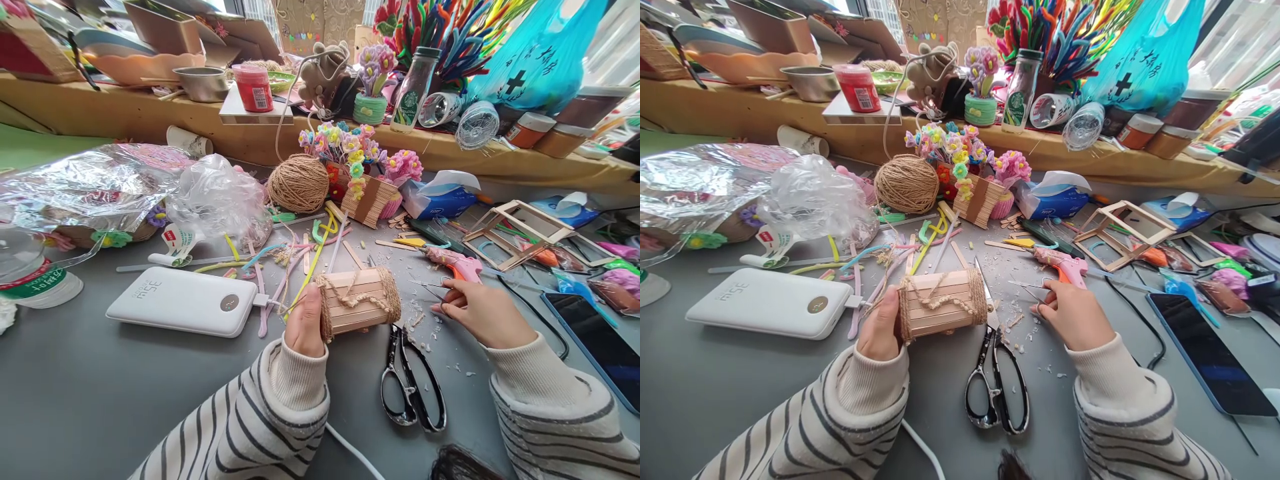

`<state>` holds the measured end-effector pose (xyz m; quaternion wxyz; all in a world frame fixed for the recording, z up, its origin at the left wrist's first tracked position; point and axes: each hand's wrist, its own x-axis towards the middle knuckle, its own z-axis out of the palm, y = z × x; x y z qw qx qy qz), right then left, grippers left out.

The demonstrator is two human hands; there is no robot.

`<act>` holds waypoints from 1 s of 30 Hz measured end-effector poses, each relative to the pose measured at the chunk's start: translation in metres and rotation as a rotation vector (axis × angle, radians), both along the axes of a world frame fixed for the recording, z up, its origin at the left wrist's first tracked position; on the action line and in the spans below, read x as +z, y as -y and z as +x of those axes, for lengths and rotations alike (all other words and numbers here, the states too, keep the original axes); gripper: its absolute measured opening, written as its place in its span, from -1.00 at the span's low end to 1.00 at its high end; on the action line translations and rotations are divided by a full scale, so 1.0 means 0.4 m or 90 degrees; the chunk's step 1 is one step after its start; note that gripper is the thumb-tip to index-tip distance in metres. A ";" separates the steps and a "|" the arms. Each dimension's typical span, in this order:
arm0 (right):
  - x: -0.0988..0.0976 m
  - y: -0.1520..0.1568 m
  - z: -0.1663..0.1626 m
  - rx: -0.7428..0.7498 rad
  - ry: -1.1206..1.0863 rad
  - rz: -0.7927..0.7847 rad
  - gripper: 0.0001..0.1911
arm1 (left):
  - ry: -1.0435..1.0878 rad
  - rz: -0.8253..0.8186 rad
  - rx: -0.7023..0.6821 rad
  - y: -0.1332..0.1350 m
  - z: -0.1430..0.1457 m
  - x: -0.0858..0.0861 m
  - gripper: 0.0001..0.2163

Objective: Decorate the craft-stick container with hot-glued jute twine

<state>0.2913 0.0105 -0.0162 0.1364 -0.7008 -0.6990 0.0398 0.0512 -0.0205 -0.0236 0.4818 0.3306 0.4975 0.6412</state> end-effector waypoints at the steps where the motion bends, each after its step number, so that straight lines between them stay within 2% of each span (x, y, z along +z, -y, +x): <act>1: 0.005 0.000 -0.003 -0.006 0.017 -0.032 -0.79 | -0.018 0.017 0.001 0.000 -0.001 0.002 -0.68; 3: 0.016 0.002 -0.012 -0.032 0.071 -0.077 -0.76 | -0.040 0.039 -0.004 0.000 -0.001 0.006 -0.74; 6: 0.022 0.005 -0.023 -0.057 0.129 -0.078 -0.74 | -0.002 0.019 -0.045 0.004 0.001 0.015 -0.80; 13: 0.014 0.005 -0.013 0.001 0.044 -0.065 -0.81 | 0.065 -0.015 -0.082 0.012 0.005 0.022 -0.75; 15: 0.034 0.013 -0.032 0.049 0.015 0.012 -0.84 | 0.050 -0.014 -0.083 0.011 0.003 0.019 -0.76; 17: 0.066 0.027 -0.073 0.161 -0.051 0.140 -0.87 | 0.035 -0.008 -0.078 0.010 0.001 0.018 -0.77; 18: 0.084 0.035 -0.100 0.227 -0.098 0.164 -0.87 | 0.034 -0.007 -0.078 0.010 0.000 0.018 -0.77; 21: 0.128 0.053 -0.190 0.355 -0.197 0.176 -0.90 | 0.059 -0.019 -0.097 0.011 0.000 0.022 -0.75; 24: 0.141 0.055 -0.257 0.423 -0.225 0.173 -0.90 | 0.092 -0.024 -0.116 0.011 0.002 0.023 -0.73; 30: 0.123 0.044 -0.283 0.440 -0.195 0.181 -0.87 | 0.120 -0.007 -0.111 0.011 0.004 0.015 -0.76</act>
